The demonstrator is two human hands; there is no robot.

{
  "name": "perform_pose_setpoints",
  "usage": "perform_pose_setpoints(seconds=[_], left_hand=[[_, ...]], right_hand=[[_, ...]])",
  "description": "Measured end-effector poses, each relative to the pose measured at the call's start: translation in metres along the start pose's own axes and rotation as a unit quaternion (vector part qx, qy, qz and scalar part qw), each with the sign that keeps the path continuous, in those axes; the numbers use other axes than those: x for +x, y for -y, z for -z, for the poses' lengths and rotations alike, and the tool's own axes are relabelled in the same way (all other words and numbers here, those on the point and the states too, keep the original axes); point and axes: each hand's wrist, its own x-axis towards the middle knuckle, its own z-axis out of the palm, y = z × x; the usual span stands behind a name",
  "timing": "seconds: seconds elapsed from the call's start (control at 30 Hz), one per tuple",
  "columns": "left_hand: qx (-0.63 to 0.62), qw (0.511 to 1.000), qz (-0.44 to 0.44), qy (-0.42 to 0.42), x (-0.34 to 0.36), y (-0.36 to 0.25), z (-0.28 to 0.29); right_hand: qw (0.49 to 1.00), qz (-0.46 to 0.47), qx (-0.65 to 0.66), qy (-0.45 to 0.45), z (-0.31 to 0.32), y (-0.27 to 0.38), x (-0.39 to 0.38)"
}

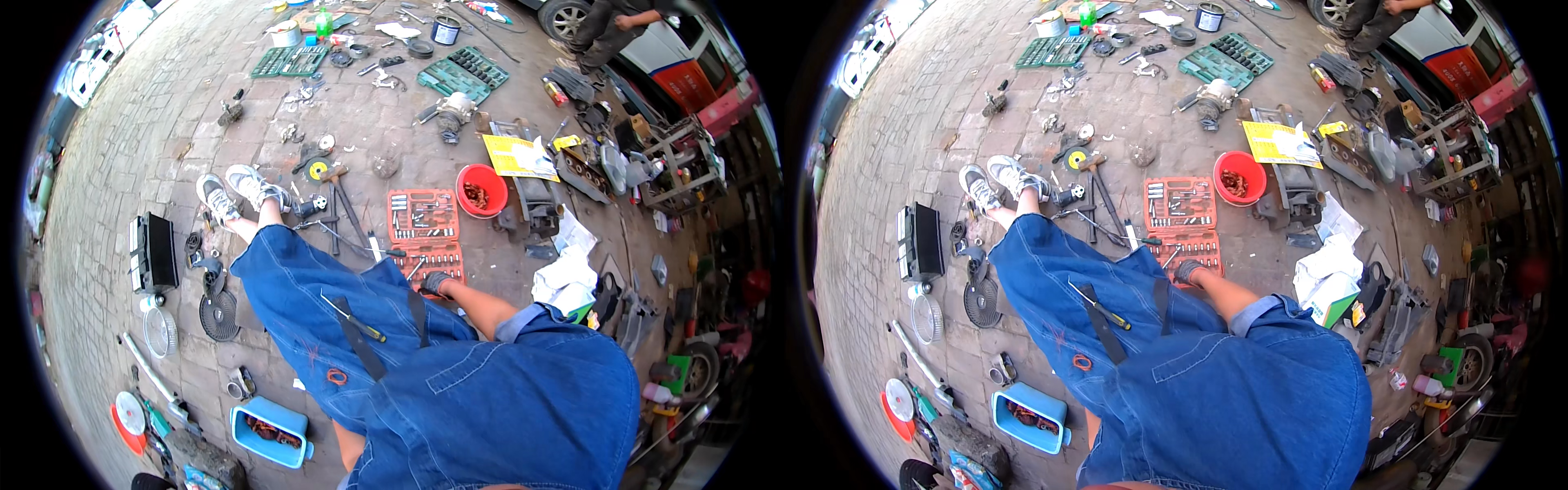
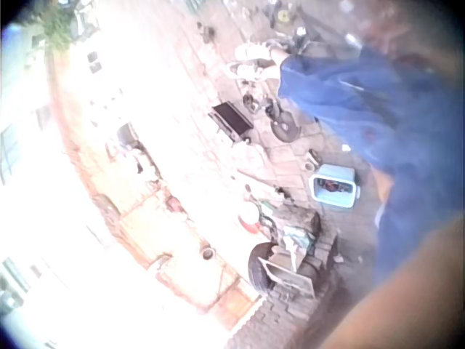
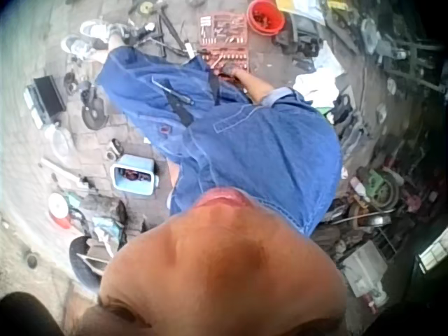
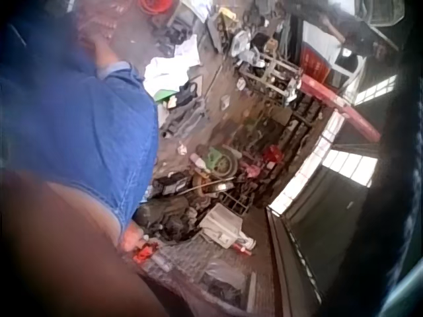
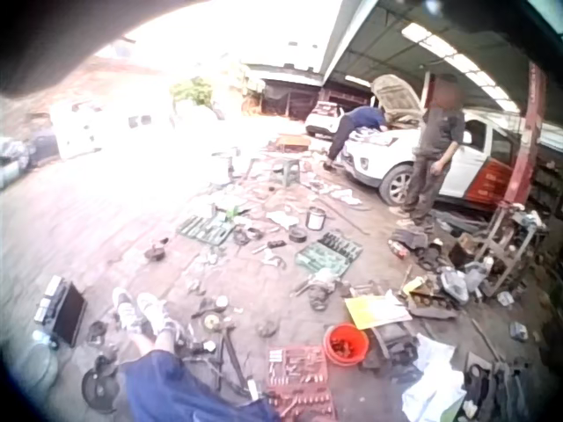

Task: The person sits on the ground in a cluttered workshop and uses pliers to strip the insulation from wires on a small cylindrical electronic component. The person holds the component in one hand and uses the pliers in the other to carefully remove the wire coating.

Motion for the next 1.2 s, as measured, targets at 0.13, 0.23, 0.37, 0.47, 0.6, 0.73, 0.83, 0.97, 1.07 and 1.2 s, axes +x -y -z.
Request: perform_pose_setpoints(seconds=[0.13,0.23,0.37,0.47,0.6,0.73,0.83,0.97,1.07,1.2], left_hand=[[0.002,1.0,0.005,-0.002,0.0,0.01,-0.011],[0.013,1.0,0.018,0.018,0.001,0.019,-0.037],[0.0,1.0,-0.002,0.006,0.007,0.013,-0.035],[0.005,0.999,-0.019,0.025,0.007,-0.001,-0.064],[0.022,0.996,-0.041,0.072,0.002,-0.021,-0.126],[0.012,0.994,-0.064,0.092,-0.008,-0.034,-0.148],[0.009,0.993,-0.066,0.1,-0.01,-0.034,-0.149],[0.016,0.995,-0.051,0.089,-0.005,-0.024,-0.124],[0.019,0.998,-0.026,0.056,0.007,-0.007,-0.079],[0.014,1.0,-0.019,-0.009,0.006,0.001,0.002]], right_hand=[[0.993,-0.026,0.114,-0.018,-0.011,0.0,-0.015],[0.995,0.069,0.069,-0.008,-0.081,-0.075,0.049],[0.989,0.03,0.14,0.031,-0.079,-0.021,0.038],[0.988,0.019,0.15,0.036,-0.075,-0.009,0.032],[0.986,-0.003,0.162,0.03,-0.068,-0.011,0.025],[0.987,-0.001,0.16,0.031,-0.067,-0.005,0.026],[0.986,-0.004,0.167,0.031,-0.068,-0.004,0.025],[0.984,-0.008,0.175,0.027,-0.067,-0.002,0.019],[0.982,-0.018,0.184,0.024,-0.066,-0.005,0.013],[0.982,-0.024,0.188,0.005,-0.048,-0.002,0.006]])
